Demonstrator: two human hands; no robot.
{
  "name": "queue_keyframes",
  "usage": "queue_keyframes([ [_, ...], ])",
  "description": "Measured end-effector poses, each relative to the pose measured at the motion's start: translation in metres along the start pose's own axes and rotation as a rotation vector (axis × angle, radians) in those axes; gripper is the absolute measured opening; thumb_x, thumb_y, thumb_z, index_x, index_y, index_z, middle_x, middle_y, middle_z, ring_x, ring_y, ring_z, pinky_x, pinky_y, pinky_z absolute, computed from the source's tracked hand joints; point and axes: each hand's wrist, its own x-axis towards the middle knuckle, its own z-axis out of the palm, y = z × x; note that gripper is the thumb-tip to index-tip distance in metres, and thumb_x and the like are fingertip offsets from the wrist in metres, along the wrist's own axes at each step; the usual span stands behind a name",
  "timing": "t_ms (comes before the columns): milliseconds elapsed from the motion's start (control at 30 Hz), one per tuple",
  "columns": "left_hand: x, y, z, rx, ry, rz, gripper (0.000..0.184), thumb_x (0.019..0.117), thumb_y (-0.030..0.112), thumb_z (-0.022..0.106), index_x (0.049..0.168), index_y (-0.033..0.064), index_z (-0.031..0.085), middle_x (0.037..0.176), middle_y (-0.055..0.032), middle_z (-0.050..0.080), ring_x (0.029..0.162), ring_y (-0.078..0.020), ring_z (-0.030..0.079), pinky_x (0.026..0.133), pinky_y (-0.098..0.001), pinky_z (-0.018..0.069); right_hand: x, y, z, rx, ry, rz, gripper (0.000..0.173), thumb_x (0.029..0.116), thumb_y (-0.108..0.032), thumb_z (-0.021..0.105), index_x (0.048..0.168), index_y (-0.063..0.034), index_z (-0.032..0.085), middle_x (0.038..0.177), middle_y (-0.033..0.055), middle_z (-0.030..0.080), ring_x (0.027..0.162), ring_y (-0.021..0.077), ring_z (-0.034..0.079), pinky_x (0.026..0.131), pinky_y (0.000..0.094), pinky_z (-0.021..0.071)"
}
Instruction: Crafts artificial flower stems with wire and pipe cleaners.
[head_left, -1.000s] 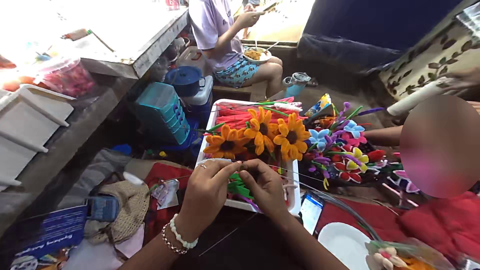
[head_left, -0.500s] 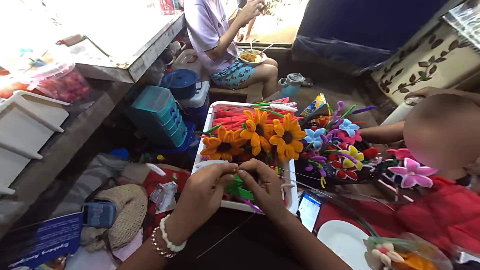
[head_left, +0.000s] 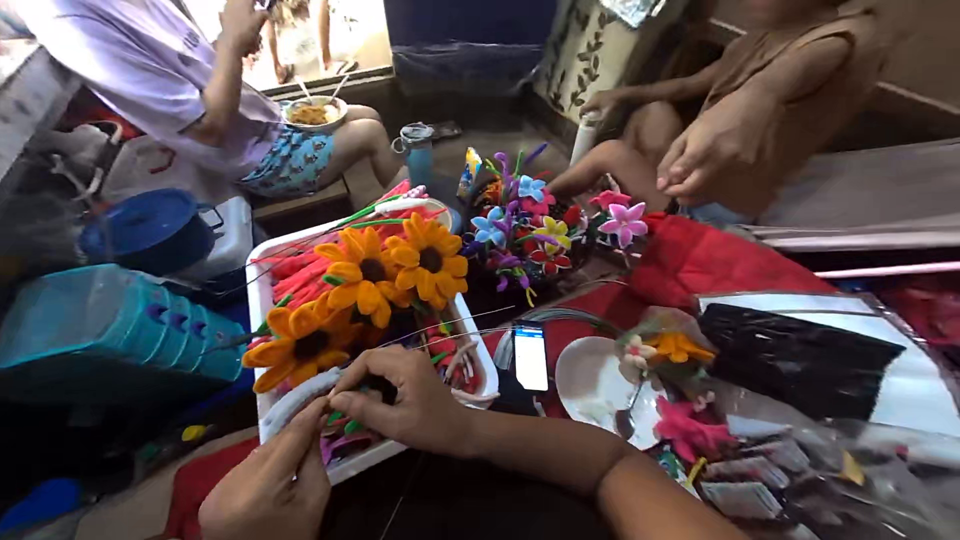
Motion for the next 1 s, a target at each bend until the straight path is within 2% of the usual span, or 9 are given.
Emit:
queue_keyframes([
  [67, 0.002, 0.002, 0.006, 0.023, 0.016, -0.016, 0.024, 0.0993, 0.006, 0.056, 0.109, -0.0004, 0.077, 0.093, -0.0148, 0.078, 0.080, -0.0189, 0.075, 0.075, -0.0311, 0.0580, -0.001, 0.002, 0.002, 0.063, 0.016, 0.069, 0.017, 0.0983, -0.011, 0.064, 0.097, 0.0045, 0.072, 0.089, 0.0094, 0.070, 0.078, 0.0085, 0.064, 0.074, 0.0262, 0.0533],
  [233, 0.003, 0.003, 0.016, -0.065, 0.040, -0.059, 0.023, 0.1003, 0.006, 0.057, 0.108, -0.0024, 0.077, 0.092, -0.0169, 0.078, 0.078, -0.0142, 0.074, 0.076, -0.0250, 0.0568, -0.005, 0.008, 0.005, 0.075, 0.068, 0.082, 0.018, 0.0989, -0.011, 0.063, 0.097, 0.0051, 0.071, 0.088, 0.0096, 0.070, 0.078, 0.0086, 0.064, 0.073, 0.0264, 0.0530],
  [367, 0.003, 0.003, 0.018, -0.110, 0.060, -0.076, 0.023, 0.1009, 0.006, 0.057, 0.107, -0.0038, 0.076, 0.090, -0.0158, 0.077, 0.078, -0.0085, 0.072, 0.076, -0.0194, 0.0548, -0.008, 0.006, 0.003, 0.072, 0.040, 0.067, 0.018, 0.1009, -0.008, 0.061, 0.103, 0.0069, 0.072, 0.097, 0.0126, 0.073, 0.090, 0.0124, 0.069, 0.085, 0.0311, 0.0560],
  [467, 0.001, 0.004, 0.019, -0.113, 0.089, -0.076, 0.023, 0.1015, 0.007, 0.058, 0.105, -0.0049, 0.076, 0.088, -0.0167, 0.077, 0.078, -0.0071, 0.072, 0.077, -0.0179, 0.0540, -0.009, 0.007, 0.003, 0.097, 0.028, 0.050, 0.019, 0.1007, -0.005, 0.058, 0.104, 0.0085, 0.071, 0.098, 0.0142, 0.073, 0.091, 0.0131, 0.069, 0.086, 0.0313, 0.0554],
  [567, 0.000, 0.005, 0.022, -0.103, 0.106, -0.075, 0.023, 0.1010, 0.006, 0.057, 0.105, -0.0048, 0.076, 0.089, -0.0172, 0.077, 0.079, -0.0089, 0.072, 0.077, -0.0187, 0.0541, -0.009, 0.004, 0.003, 0.305, -0.010, 0.216, 0.019, 0.1021, -0.005, 0.056, 0.106, 0.0089, 0.068, 0.098, 0.0104, 0.071, 0.088, 0.0068, 0.066, 0.082, 0.0243, 0.0551],
  [700, -0.002, 0.004, 0.021, -0.067, 0.095, -0.064, 0.022, 0.1001, 0.003, 0.056, 0.106, -0.0042, 0.076, 0.088, -0.0173, 0.077, 0.077, -0.0134, 0.073, 0.075, -0.0223, 0.0554, -0.008, -0.003, 0.003, 0.584, -0.035, 0.497, 0.015, 0.1028, -0.005, 0.053, 0.101, 0.0021, 0.066, 0.091, -0.0001, 0.067, 0.081, 0.0004, 0.060, 0.076, 0.0196, 0.0500],
  [767, -0.004, 0.004, 0.022, -0.047, 0.096, -0.059, 0.023, 0.0999, 0.003, 0.055, 0.105, -0.0038, 0.076, 0.086, -0.0168, 0.077, 0.074, -0.0164, 0.073, 0.072, -0.0260, 0.0558, -0.008, -0.004, 0.002, 0.625, -0.043, 0.551, 0.015, 0.1029, -0.005, 0.053, 0.099, 0.0002, 0.066, 0.088, -0.0021, 0.065, 0.076, -0.0002, 0.057, 0.071, 0.0184, 0.0477],
  [900, -0.005, 0.004, 0.024, -0.017, 0.078, -0.070, 0.024, 0.0998, 0.003, 0.054, 0.106, -0.0028, 0.077, 0.087, -0.0158, 0.077, 0.075, -0.0184, 0.074, 0.072, -0.0297, 0.0573, -0.007, -0.004, 0.002, 0.672, -0.044, 0.643, 0.016, 0.1033, -0.008, 0.051, 0.096, -0.0049, 0.065, 0.081, -0.0051, 0.064, 0.058, -0.0033, 0.046, 0.052, 0.0140, 0.0383],
  [1000, -0.006, 0.005, 0.026, 0.003, 0.064, -0.092, 0.025, 0.1006, 0.005, 0.054, 0.107, -0.0030, 0.077, 0.087, -0.0162, 0.077, 0.074, -0.0200, 0.074, 0.070, -0.0322, 0.0574, -0.008, 0.001, 0.005, 0.624, -0.016, 0.593, 0.015, 0.1030, -0.007, 0.052, 0.097, -0.0032, 0.066, 0.080, -0.0049, 0.062, 0.058, -0.0030, 0.045, 0.053, 0.0141, 0.0376],
])
